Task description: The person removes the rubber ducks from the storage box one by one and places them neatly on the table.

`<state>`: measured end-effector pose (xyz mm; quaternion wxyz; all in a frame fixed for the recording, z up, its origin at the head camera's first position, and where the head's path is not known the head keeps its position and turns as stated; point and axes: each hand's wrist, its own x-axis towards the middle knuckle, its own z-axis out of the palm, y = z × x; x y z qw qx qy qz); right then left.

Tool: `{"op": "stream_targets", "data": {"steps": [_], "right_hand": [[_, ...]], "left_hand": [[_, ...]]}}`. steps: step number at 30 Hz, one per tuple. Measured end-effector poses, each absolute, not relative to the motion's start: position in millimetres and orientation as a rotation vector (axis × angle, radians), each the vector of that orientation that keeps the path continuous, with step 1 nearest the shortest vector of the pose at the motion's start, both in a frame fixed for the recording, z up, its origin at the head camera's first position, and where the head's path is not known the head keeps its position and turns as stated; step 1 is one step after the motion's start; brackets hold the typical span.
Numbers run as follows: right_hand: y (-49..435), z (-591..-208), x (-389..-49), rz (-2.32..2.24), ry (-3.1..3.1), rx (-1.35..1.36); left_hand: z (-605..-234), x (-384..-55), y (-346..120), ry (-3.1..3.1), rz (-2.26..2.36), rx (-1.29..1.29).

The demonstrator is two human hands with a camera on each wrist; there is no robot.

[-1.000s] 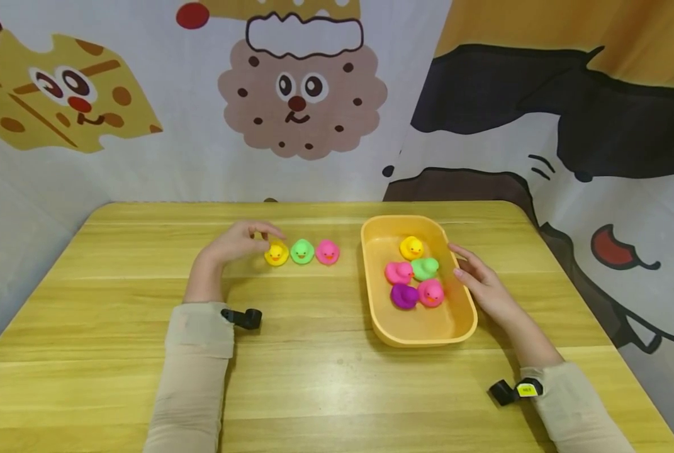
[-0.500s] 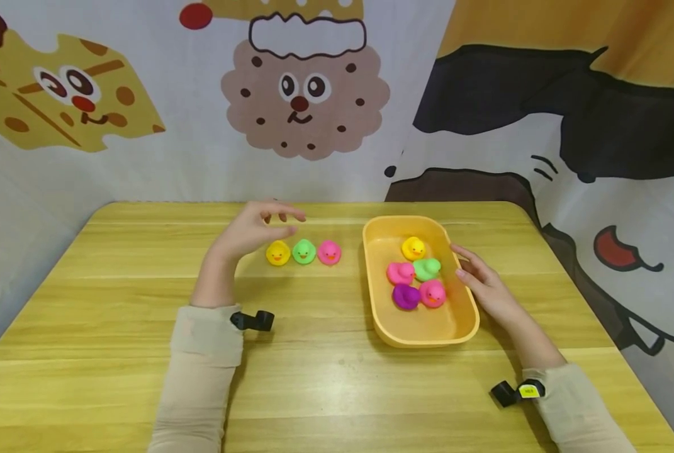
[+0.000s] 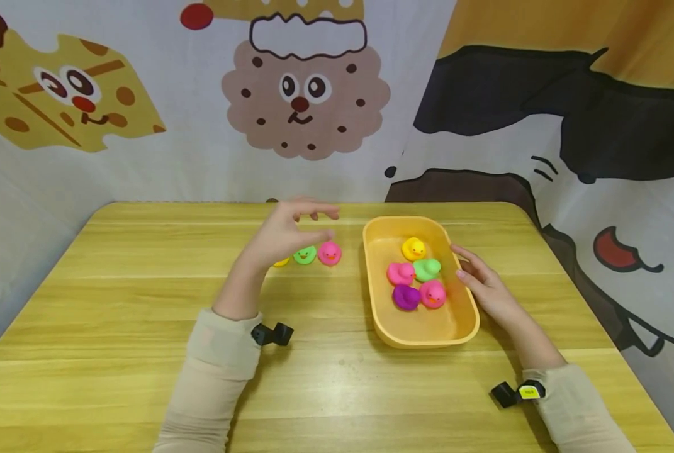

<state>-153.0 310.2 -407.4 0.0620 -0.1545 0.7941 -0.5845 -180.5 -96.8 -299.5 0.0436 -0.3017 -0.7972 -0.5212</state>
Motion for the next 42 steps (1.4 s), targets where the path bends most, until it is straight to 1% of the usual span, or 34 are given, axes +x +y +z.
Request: {"op": "stream_targets", "data": {"steps": [21, 31, 42], "right_hand": [[311, -409, -155, -1.756, 2.424, -0.479], [311, -410, -155, -1.761, 2.415, -0.481], [312, -410, -156, -1.765, 2.404, -0.479]], "left_hand": [[-313, -159, -27, -2.510, -1.398, -1.134], [-330, -154, -1, -2.582, -1.371, -1.213], [-350, -151, 18, -2.680, -1.149, -1.237]]}}
